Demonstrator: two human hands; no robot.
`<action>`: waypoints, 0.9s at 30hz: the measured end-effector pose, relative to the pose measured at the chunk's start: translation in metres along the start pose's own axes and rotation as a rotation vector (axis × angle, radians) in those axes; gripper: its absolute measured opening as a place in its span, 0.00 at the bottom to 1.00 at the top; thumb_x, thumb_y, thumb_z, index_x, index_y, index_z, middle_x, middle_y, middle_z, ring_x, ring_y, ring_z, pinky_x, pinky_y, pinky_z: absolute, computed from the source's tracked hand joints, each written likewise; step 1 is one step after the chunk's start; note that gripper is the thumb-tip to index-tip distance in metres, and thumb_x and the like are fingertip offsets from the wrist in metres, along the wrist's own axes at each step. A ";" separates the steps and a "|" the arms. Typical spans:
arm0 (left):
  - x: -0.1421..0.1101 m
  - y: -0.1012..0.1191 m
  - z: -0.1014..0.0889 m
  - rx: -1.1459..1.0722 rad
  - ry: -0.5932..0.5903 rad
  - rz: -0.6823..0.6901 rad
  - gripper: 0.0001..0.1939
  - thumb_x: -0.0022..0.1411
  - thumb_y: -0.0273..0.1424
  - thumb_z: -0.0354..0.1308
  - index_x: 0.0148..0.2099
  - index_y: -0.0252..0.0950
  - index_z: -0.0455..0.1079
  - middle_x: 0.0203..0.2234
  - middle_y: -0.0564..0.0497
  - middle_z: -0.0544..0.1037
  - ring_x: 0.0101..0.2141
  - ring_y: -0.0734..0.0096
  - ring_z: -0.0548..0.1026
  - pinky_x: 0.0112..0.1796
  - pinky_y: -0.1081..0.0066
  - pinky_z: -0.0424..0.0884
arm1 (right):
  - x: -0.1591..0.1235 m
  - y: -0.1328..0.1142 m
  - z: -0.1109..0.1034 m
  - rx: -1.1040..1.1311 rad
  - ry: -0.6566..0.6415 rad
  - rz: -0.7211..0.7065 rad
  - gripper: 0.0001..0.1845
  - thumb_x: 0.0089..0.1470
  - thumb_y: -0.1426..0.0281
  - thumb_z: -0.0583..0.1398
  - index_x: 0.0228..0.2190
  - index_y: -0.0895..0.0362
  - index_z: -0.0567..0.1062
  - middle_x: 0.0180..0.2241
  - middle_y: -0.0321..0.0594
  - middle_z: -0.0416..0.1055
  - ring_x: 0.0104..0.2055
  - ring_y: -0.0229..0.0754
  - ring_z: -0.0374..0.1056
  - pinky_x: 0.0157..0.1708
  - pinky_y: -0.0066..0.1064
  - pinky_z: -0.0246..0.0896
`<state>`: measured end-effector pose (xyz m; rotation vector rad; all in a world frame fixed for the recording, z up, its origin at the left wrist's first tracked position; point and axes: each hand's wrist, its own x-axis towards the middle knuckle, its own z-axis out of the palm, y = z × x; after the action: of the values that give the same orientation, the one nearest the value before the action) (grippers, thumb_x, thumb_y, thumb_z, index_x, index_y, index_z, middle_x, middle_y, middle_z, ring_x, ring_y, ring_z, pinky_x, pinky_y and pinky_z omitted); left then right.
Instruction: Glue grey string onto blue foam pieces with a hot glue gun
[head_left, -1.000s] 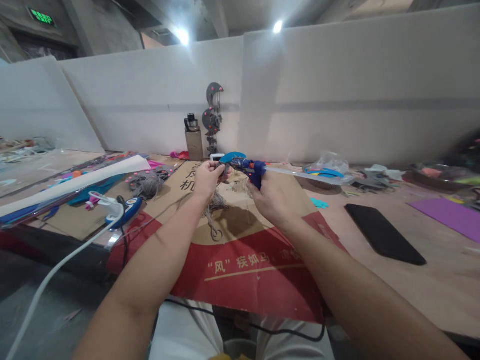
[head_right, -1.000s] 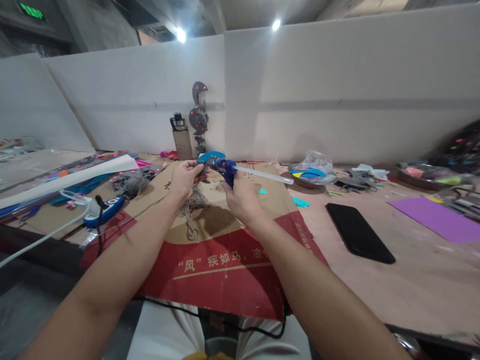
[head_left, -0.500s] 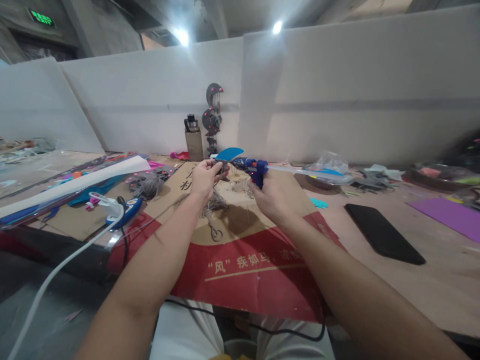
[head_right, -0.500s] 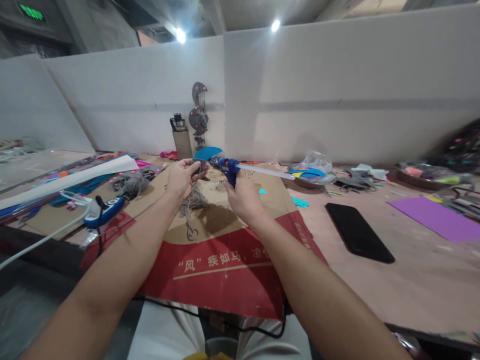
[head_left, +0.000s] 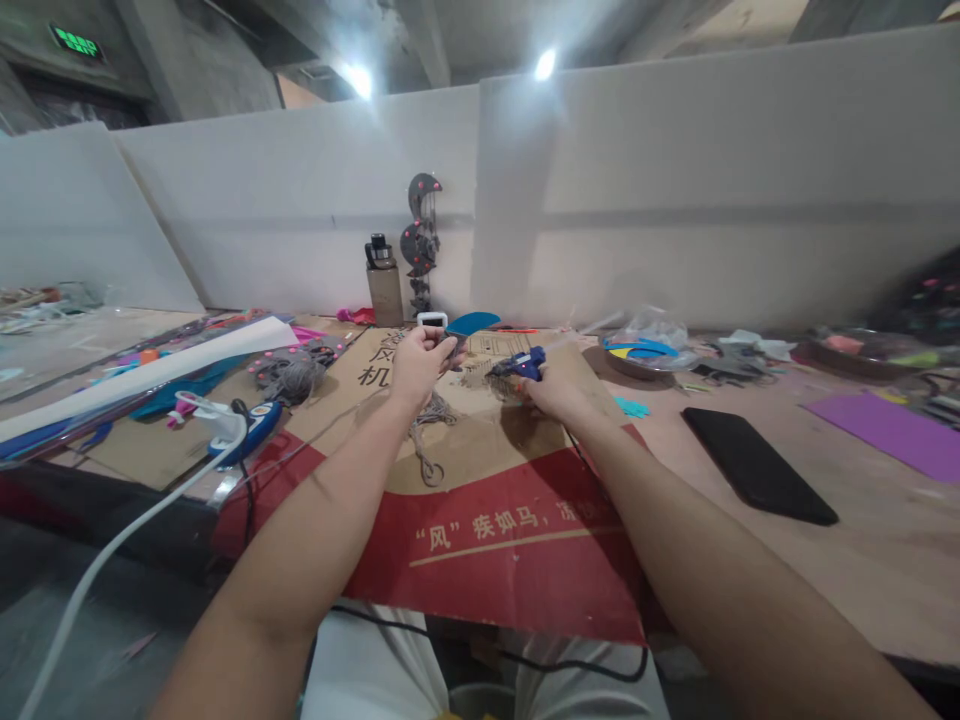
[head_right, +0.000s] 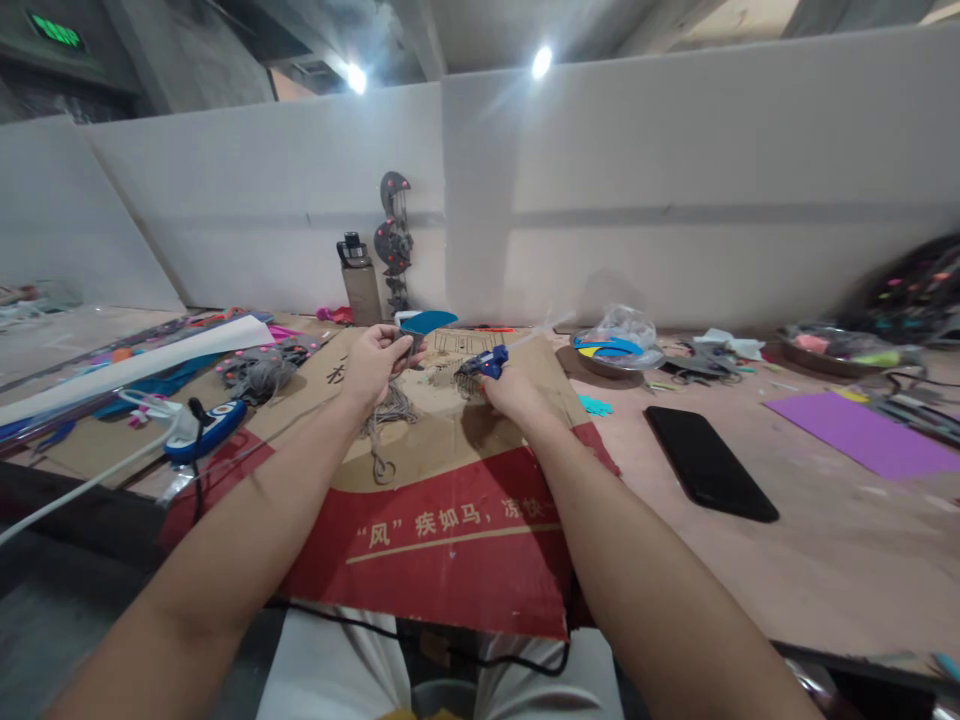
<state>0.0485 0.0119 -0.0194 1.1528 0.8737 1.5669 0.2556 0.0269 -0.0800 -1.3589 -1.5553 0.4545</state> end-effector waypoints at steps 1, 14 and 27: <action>-0.001 -0.001 0.001 0.021 -0.009 0.019 0.06 0.55 0.22 0.59 0.34 0.33 0.64 0.26 0.49 0.78 0.28 0.71 0.78 0.32 0.71 0.76 | -0.001 0.003 -0.004 -0.134 0.013 0.042 0.10 0.41 0.67 0.64 0.18 0.54 0.67 0.17 0.41 0.67 0.27 0.49 0.70 0.28 0.41 0.65; -0.010 0.007 -0.008 0.528 0.073 0.477 0.05 0.53 0.28 0.62 0.35 0.38 0.71 0.28 0.51 0.75 0.33 0.70 0.73 0.39 0.73 0.67 | -0.019 -0.107 0.044 0.590 -0.186 0.140 0.20 0.37 0.70 0.62 0.34 0.54 0.61 0.35 0.37 0.69 0.37 0.38 0.68 0.41 0.35 0.63; -0.001 0.000 -0.004 0.085 0.098 0.172 0.07 0.52 0.28 0.62 0.34 0.35 0.68 0.25 0.53 0.76 0.27 0.74 0.75 0.35 0.70 0.72 | -0.018 -0.101 0.055 0.980 -0.274 0.314 0.11 0.40 0.70 0.59 0.31 0.55 0.66 0.22 0.26 0.59 0.18 0.27 0.47 0.19 0.23 0.49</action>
<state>0.0444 0.0113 -0.0207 1.2477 0.9332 1.7524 0.1532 -0.0030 -0.0328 -0.7600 -1.0423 1.4233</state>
